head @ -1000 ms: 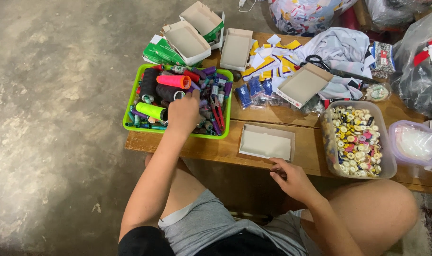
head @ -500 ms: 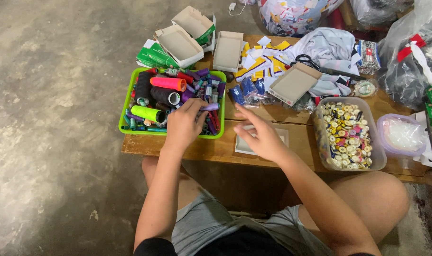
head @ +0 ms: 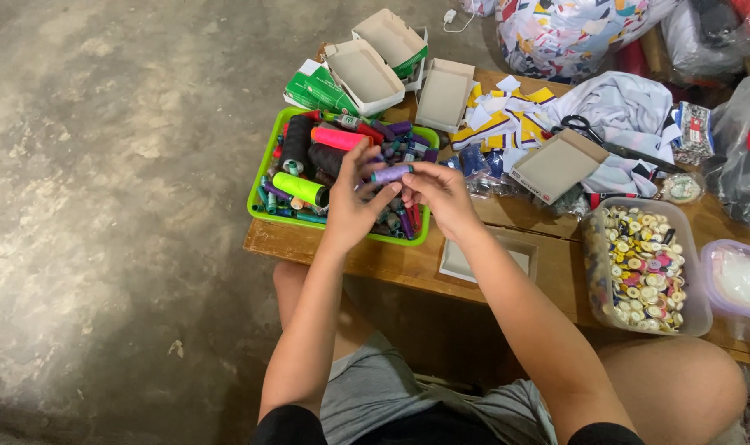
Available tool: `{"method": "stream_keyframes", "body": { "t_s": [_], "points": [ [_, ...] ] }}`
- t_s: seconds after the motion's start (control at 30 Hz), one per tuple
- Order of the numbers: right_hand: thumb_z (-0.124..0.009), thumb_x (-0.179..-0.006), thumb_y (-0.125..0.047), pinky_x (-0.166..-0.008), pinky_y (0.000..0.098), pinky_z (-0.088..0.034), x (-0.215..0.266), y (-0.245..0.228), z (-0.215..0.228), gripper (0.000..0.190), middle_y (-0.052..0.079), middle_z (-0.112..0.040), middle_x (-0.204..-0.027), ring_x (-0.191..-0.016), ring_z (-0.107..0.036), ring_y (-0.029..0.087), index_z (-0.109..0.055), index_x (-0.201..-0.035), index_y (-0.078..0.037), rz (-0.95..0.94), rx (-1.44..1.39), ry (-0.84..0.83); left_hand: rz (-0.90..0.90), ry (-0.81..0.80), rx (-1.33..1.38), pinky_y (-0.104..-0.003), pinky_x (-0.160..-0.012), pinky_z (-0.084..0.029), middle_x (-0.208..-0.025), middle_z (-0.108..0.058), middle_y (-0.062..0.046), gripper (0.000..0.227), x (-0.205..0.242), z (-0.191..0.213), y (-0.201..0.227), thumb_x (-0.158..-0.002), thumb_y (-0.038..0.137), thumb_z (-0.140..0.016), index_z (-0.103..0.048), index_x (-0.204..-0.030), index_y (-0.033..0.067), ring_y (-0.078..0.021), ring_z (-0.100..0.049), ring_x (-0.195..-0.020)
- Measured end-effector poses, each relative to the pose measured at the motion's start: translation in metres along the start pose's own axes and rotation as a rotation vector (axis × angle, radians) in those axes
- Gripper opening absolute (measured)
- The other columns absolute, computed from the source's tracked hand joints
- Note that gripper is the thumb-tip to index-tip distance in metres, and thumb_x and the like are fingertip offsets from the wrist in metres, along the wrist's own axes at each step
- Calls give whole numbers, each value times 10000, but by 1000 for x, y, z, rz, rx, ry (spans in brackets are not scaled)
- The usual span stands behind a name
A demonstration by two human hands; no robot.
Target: The person organizes sewing supplies by opening a cardboard box, placing small items inside, and then selecting and placing multiple spools of thread into a small tray.
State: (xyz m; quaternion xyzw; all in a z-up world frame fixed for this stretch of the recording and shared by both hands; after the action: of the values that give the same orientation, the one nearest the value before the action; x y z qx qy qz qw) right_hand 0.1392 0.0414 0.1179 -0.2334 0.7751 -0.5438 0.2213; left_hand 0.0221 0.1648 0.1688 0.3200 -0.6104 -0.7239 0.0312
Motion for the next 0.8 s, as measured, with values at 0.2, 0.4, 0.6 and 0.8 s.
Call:
{"method": "stream_keyframes", "body": {
  "t_s": [0.2, 0.4, 0.6, 0.8],
  "points": [
    [-711, -978, -76, -532, 272, -580, -7, 8, 10, 279, 85, -620, -724, -605, -527, 95, -706, -1248, -8, 6, -7, 148, 220, 191, 190, -287, -621, -655, -833, -771, -199, 173, -2, -13, -81, -873, -98, -711, -767, -1016, -19, -174, -753, -669],
    [-757, -952, -105, -522, 281, -575, -16, 9, 28, 293, 71, -610, -741, -603, -544, 90, -723, -1232, -28, -2, 67, 179, -163, -244, -750, -518, -878, -613, -1480, -519, -265, 612, -3, -6, -19, -723, -179, -602, -690, -1298, 12, -461, -479, -1355],
    [-760, -913, -9, -561, 316, -640, -10, 6, 20, 269, 156, -686, -755, -602, -654, 147, -728, -1177, 29, -11, 84, 99, 123, -4, 34, -431, -840, -624, -1197, -697, -235, 661, -12, -14, -32, -931, 69, -711, -415, -1517, -2, -347, -708, -1043],
    [-743, -906, 30, -606, 320, -657, 2, -9, 14, 223, 159, -701, -766, -653, -691, 161, -740, -1128, 52, -28, 80, 52, 74, 210, 53, -279, -679, -595, -767, -736, -116, 215, -16, -3, -53, -941, 56, -757, -785, -1150, 97, -119, -691, -792]
  ]
}}
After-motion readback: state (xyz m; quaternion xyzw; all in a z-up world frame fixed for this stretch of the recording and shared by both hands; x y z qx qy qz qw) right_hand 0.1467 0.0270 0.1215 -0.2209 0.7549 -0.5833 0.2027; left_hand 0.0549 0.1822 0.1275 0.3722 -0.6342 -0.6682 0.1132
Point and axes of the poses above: each hand's wrist, its own x-axis away from the middle knuckle, its own z-axis out of the back of the hand, y = z × x, the point moved 2 cm from there along -x, towards the middle knuckle
